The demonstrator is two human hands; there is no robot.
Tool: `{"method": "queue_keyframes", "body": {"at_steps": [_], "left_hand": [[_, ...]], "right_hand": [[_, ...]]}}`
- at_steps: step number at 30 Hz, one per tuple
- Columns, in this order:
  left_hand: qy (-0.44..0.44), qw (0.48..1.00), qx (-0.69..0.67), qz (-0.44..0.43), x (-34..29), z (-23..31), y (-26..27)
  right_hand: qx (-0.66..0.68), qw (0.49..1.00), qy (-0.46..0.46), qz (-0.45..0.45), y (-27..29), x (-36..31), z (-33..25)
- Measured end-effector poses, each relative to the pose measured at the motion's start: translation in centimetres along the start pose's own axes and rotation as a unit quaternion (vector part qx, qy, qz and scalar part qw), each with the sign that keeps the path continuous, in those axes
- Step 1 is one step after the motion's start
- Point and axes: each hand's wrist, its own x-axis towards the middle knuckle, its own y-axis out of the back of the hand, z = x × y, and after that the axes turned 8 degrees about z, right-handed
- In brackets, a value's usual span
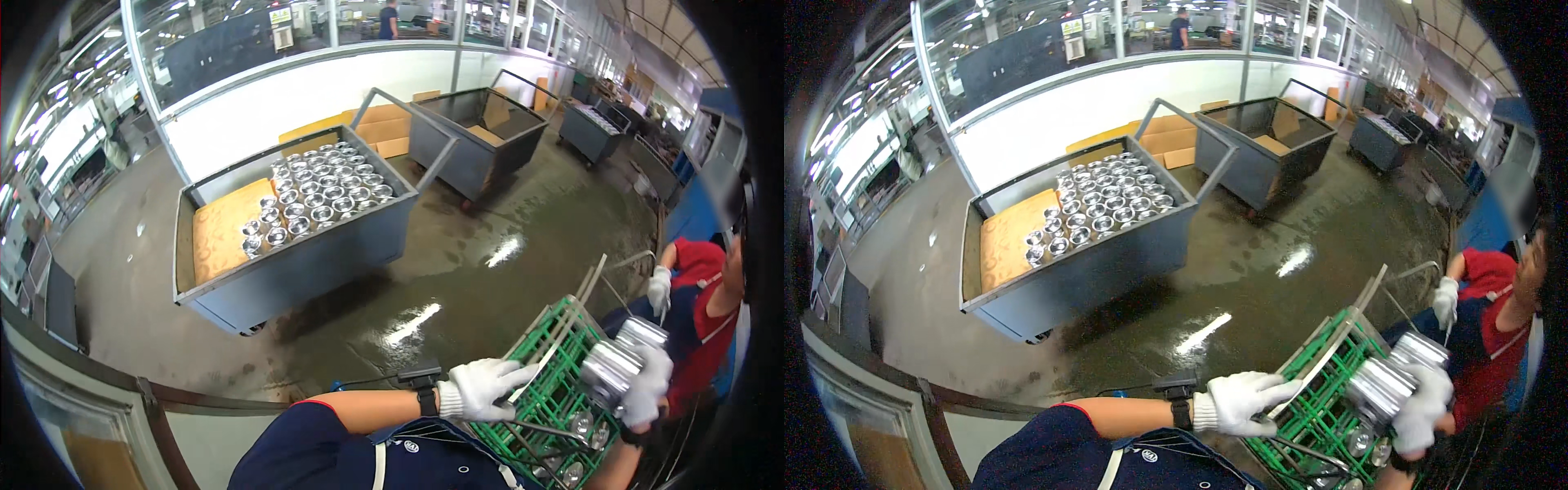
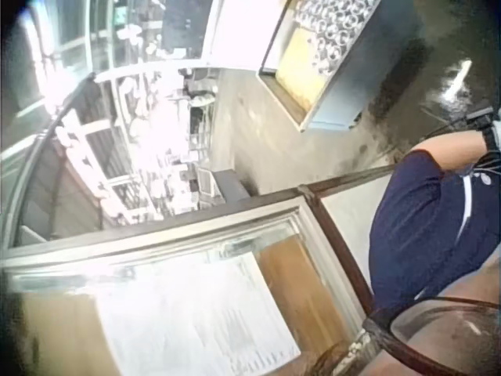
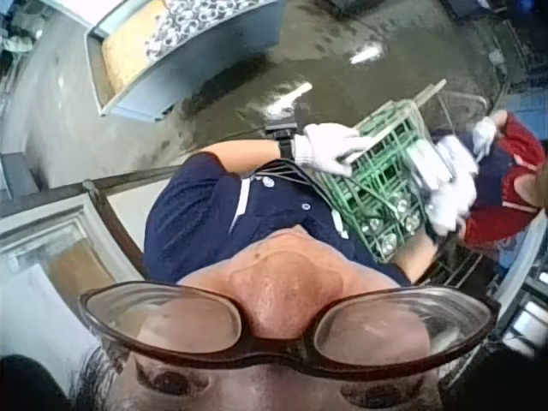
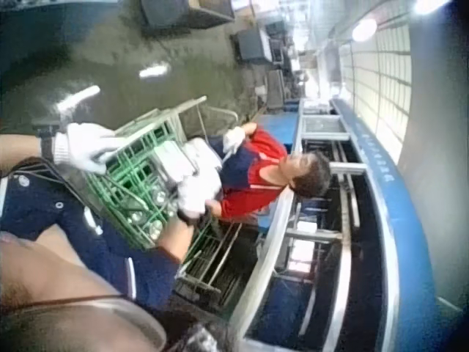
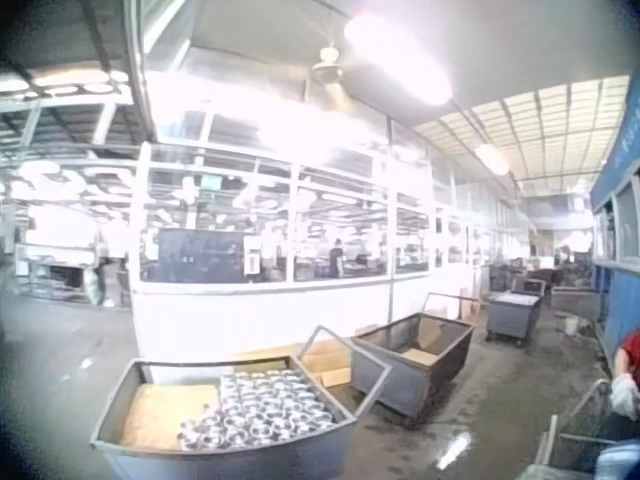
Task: Inspecting metal pistons at a workstation and placing them into storage bins.
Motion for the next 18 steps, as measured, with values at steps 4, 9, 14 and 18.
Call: {"method": "queue_keyframes", "body": {"at_steps": [4, 9, 14, 18], "left_hand": [[0.135, 0.990, 0.042, -0.019, -6.3, -8.9, 5.9], [0.440, 0.877, 0.190, -0.045, -19.5, -20.2, 14.7], [0.607, 0.773, 0.179, -0.038, -31.3, -25.6, 21.1], [0.637, 0.754, 0.158, 0.001, -34.6, -27.4, 23.1]], "right_hand": [[0.158, 0.975, -0.154, 0.010, 5.3, 1.6, -6.7], [0.348, 0.910, -0.216, -0.067, 6.1, 5.5, -21.0], [0.300, 0.945, 0.014, -0.131, -2.1, 8.6, -35.4], [0.252, 0.936, 0.125, -0.212, -10.8, 8.2, -31.5]]}}
